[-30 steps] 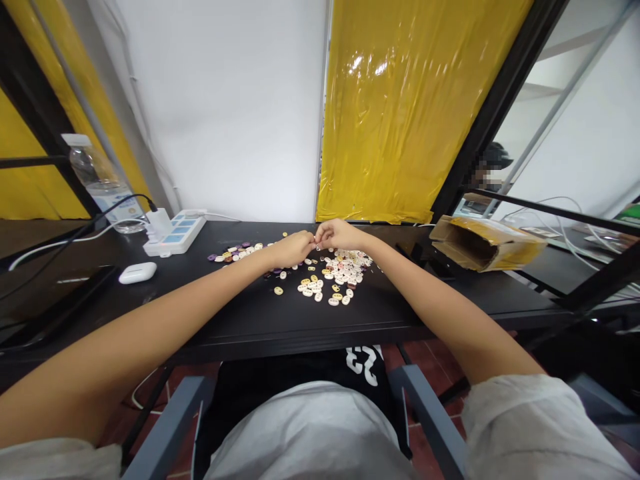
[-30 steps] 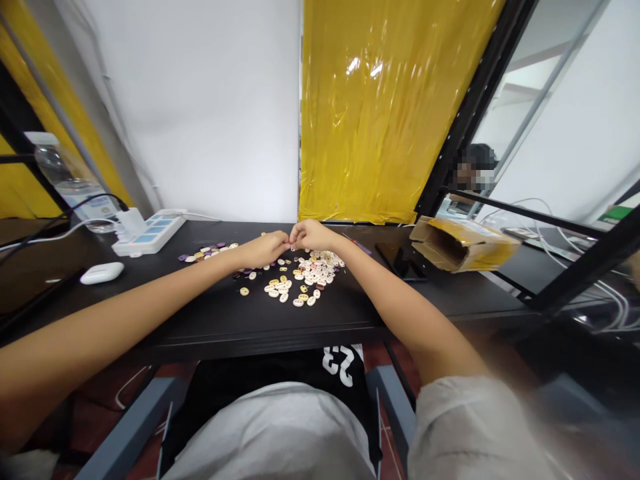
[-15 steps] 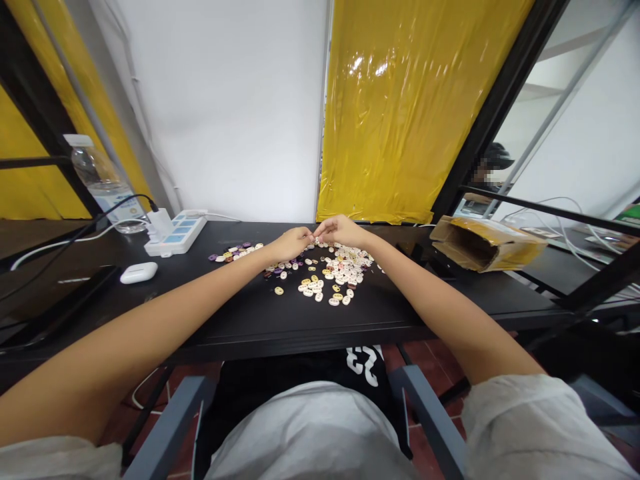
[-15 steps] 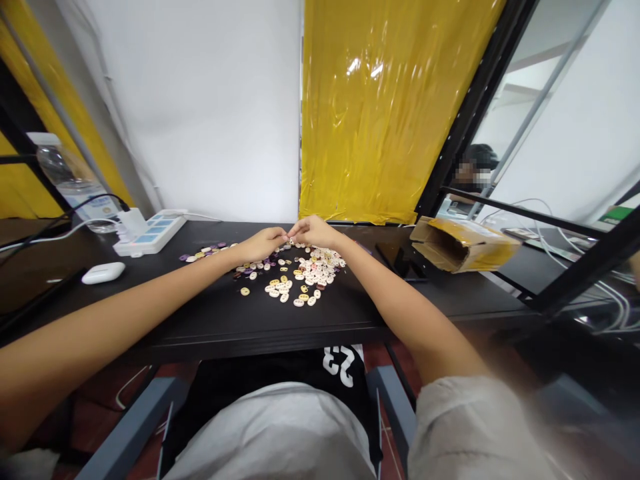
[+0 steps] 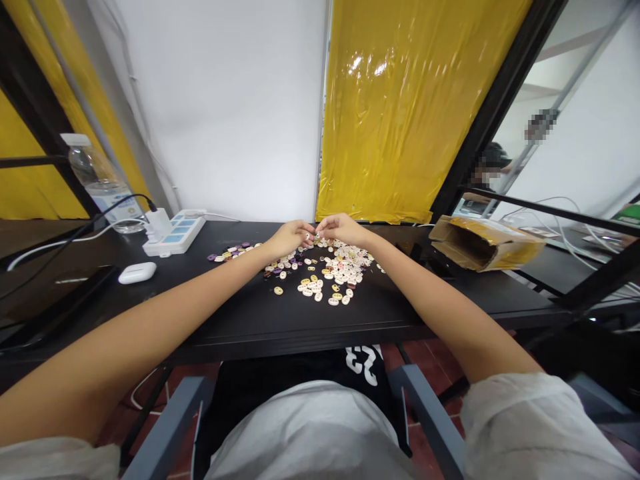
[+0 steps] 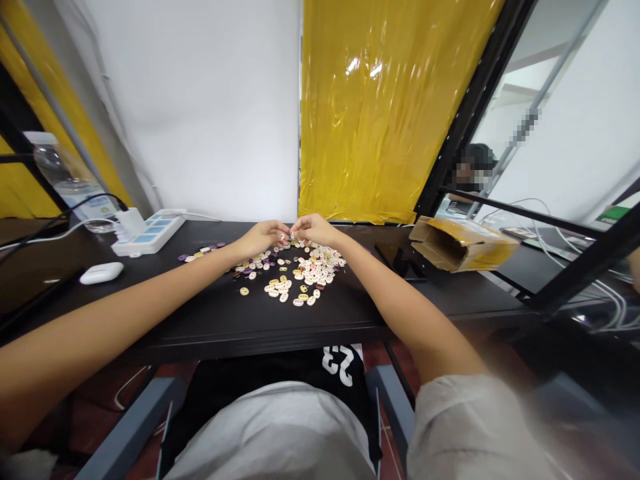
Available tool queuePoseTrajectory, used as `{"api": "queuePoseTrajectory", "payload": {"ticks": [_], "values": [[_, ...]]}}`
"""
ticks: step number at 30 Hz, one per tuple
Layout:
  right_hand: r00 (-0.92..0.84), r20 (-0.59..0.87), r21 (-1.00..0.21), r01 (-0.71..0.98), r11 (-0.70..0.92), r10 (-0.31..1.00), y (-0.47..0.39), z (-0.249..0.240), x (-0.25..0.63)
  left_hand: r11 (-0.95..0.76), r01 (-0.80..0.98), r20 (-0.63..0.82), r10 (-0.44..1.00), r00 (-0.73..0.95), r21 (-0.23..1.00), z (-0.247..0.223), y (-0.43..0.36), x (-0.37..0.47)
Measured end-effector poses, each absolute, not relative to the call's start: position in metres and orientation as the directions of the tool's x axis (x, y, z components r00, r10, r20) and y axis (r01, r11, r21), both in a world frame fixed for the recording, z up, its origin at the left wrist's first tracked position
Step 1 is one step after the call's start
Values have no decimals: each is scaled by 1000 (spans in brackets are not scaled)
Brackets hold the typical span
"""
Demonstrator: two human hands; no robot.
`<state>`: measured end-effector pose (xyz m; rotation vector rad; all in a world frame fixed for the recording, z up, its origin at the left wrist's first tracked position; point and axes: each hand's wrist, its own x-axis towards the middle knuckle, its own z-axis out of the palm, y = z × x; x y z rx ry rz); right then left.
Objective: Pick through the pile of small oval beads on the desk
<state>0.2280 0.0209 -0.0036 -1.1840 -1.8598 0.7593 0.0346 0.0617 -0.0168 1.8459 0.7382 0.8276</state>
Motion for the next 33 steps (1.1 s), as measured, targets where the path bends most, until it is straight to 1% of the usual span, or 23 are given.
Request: {"api": "queuePoseTrajectory", "payload": {"ticks": [2,5,11,15,18,21,24,27,31,33], "values": [[-252,300,-818,428,384,920,22,-4,228,-309,72,217,797,564,948,-16,58,36],[-255,308,-832,396,390,916,21,-5,228,-272,27,220,827,517,962,-13,55,37],[-179,320,-874,324,363,930,20,-3,225,-252,-34,235,839,490,967,-10,51,34],[-136,284,-915,256,311,949,21,-3,224,-247,-53,241,838,489,968,-10,50,33],[-120,217,-950,203,237,969,20,-4,224,-272,-30,251,836,488,962,-12,54,32],[-130,141,-978,138,159,981,21,-4,225,-327,21,274,824,496,945,-13,58,32],[-153,95,-992,69,107,984,21,-5,227,-366,52,291,812,506,929,-13,59,32],[-182,71,-997,-1,72,981,22,-5,228,-414,53,329,789,518,909,-12,58,31],[-143,64,-993,-109,49,988,24,-7,227,-442,22,364,765,531,897,-13,58,30],[-146,66,-990,-133,46,987,25,-8,226,-450,27,368,762,532,893,-15,60,30]]}}
